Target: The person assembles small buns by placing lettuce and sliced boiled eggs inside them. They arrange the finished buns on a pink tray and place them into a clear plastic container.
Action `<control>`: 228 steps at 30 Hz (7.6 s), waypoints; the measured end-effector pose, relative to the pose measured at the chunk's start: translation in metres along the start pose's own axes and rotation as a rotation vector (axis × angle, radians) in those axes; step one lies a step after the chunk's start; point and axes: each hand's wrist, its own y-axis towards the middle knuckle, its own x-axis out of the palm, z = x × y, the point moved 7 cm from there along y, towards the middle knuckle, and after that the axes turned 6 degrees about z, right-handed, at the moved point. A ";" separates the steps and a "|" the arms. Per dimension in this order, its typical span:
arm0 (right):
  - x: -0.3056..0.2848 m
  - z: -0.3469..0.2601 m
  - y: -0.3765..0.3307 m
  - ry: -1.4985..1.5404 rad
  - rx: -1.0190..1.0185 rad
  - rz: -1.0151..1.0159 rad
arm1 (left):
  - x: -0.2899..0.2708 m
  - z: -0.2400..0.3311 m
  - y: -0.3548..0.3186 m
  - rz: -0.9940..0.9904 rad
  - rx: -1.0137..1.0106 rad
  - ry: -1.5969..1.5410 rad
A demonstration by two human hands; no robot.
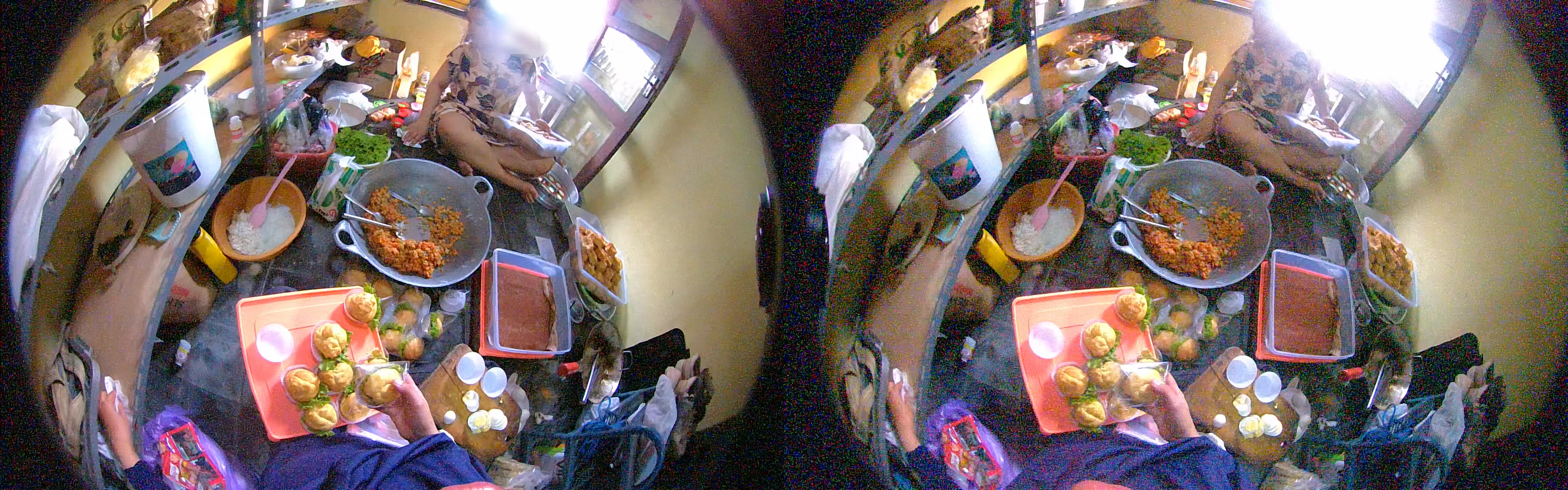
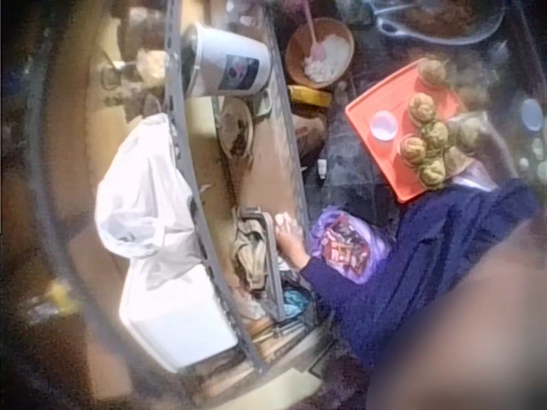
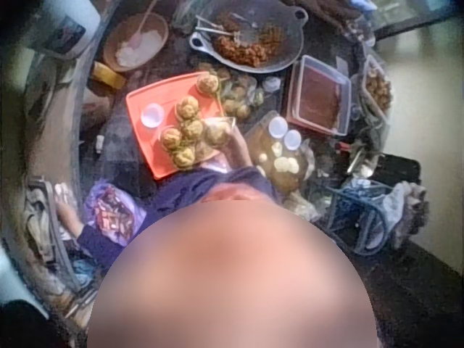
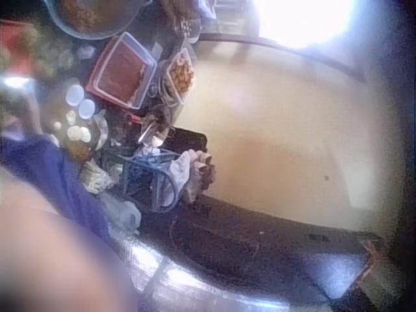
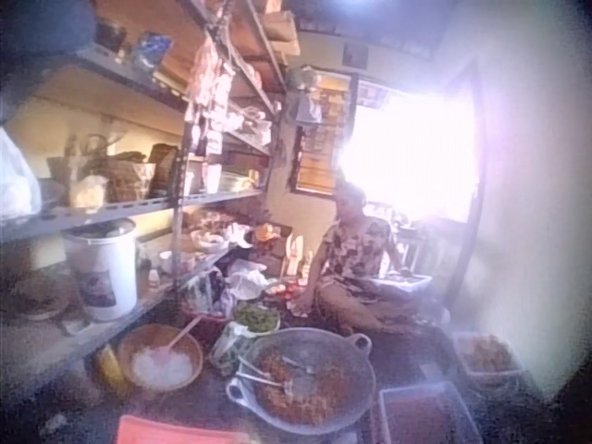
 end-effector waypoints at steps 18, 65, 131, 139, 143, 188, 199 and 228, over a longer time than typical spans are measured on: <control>-0.002 0.006 0.004 -0.008 0.000 -0.035 | -0.057 0.011 -0.053 -0.255 -0.307 0.304; 0.005 0.021 0.000 -0.249 -0.113 -0.019 | 0.074 0.513 -0.147 -1.498 -0.017 -1.569; 0.000 -0.006 -0.014 -0.613 -0.311 0.042 | 0.058 -0.004 0.192 -0.083 -0.735 -0.901; 0.001 -0.007 -0.014 -0.610 -0.310 0.018 | 0.052 -0.022 0.216 0.131 -0.405 -0.260; -0.004 -0.014 -0.018 -0.582 -0.358 0.049 | 0.016 0.068 0.206 0.164 -0.130 -0.266; 0.003 -0.084 0.021 -1.544 -0.764 0.141 | 0.008 0.455 -0.047 -0.413 0.569 -0.743; -0.071 0.005 -0.069 -1.656 -0.223 -0.153 | 0.000 0.487 -0.069 -0.553 0.700 -0.813; -0.036 -0.059 -0.102 -1.324 -0.689 0.211 | -0.002 0.582 -0.166 -0.777 1.203 -1.306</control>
